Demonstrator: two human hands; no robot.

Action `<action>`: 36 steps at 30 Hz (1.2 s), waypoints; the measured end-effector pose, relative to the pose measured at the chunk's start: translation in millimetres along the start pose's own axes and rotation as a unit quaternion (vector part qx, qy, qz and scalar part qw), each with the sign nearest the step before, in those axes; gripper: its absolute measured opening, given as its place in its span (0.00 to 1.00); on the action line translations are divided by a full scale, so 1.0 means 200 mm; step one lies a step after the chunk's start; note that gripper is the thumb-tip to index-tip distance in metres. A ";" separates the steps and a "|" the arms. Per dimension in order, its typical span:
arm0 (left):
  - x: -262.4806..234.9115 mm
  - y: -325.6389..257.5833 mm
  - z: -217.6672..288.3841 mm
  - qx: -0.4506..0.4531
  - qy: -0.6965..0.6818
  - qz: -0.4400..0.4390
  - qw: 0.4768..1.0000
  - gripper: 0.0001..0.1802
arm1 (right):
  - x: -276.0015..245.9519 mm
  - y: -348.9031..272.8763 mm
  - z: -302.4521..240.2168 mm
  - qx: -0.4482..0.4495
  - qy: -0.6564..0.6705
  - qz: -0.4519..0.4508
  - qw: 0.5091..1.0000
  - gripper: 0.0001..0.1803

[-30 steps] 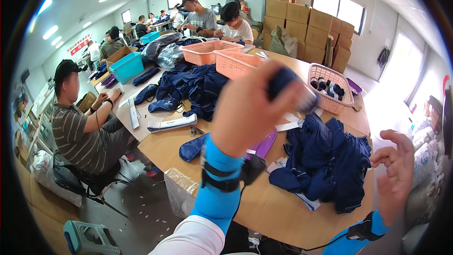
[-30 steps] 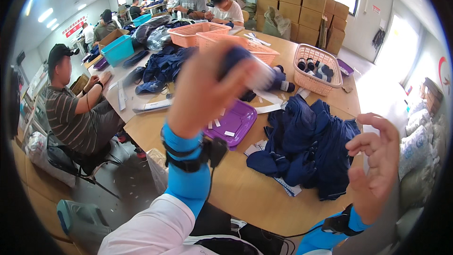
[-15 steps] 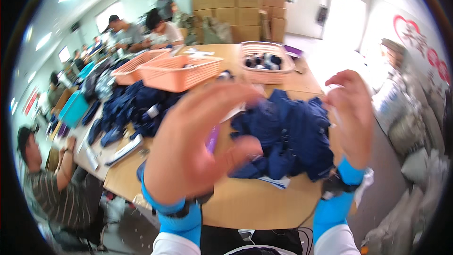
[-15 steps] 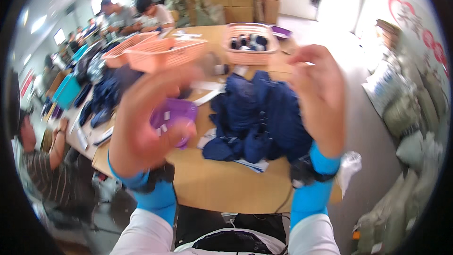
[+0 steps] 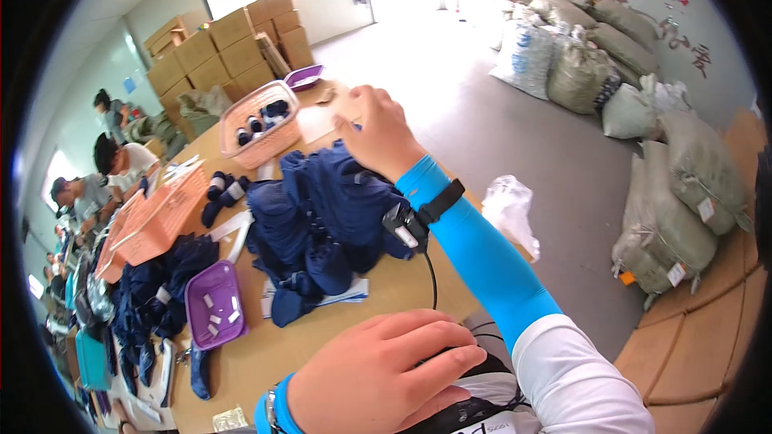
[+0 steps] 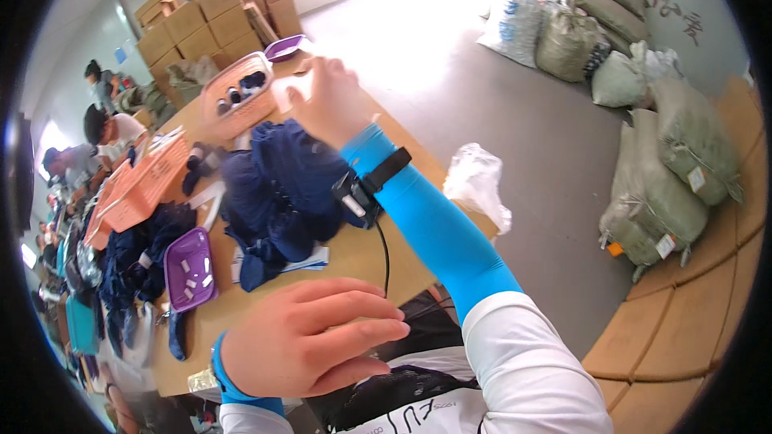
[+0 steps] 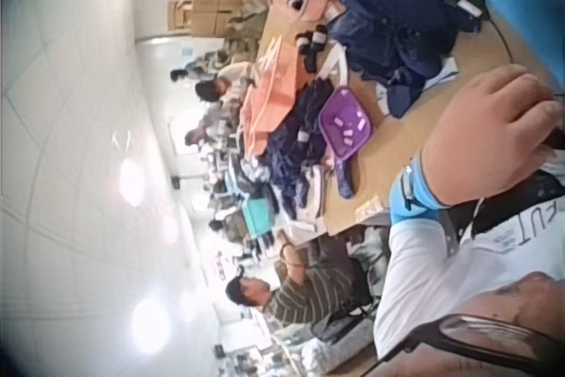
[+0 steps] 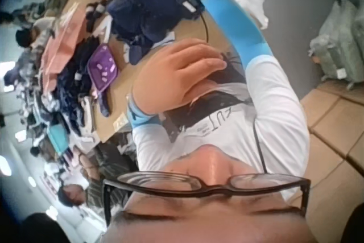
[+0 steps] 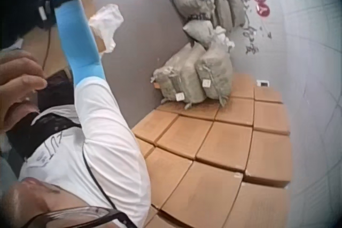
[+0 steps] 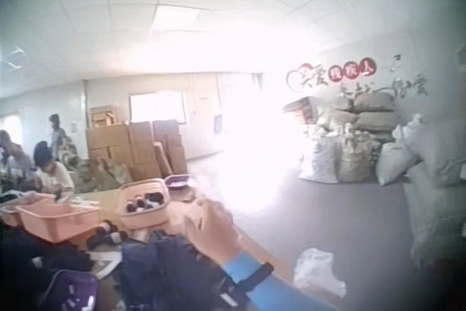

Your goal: Folding blue socks and applying a paper label wrap.

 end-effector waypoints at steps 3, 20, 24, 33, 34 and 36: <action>0.03 0.08 0.04 0.041 -0.027 -0.007 0.999 0.22 | -0.25 -0.03 0.28 0.046 -0.171 0.104 0.979 0.29; 0.40 0.32 -0.06 0.059 -0.060 0.132 0.988 0.19 | -0.28 -0.63 1.18 0.380 -0.260 -0.023 0.887 0.28; 0.38 0.32 -0.12 0.000 0.008 0.194 0.981 0.17 | -0.22 -0.65 1.24 0.437 -0.229 -0.084 0.866 0.30; 0.33 0.24 0.33 0.165 -0.236 0.041 0.957 0.13 | -0.46 -0.69 1.66 0.401 -0.276 -0.178 0.855 0.30; 0.36 0.19 0.23 0.115 -0.227 0.039 0.966 0.13 | -0.09 -0.67 1.38 0.383 -0.239 -0.245 0.858 0.27; 0.38 0.18 0.15 0.088 -0.118 0.083 0.986 0.14 | -0.02 -0.66 1.25 0.371 -0.243 -0.289 0.849 0.25</action>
Point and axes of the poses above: each hand's wrist, its own y-axis towards the middle knuckle, its own x-axis out of the palm, z = x × y, the point moved 9 cm from there along y, towards the middle knuckle, and after that the axes turned 7 degrees about -z, right-handed, at the moved point
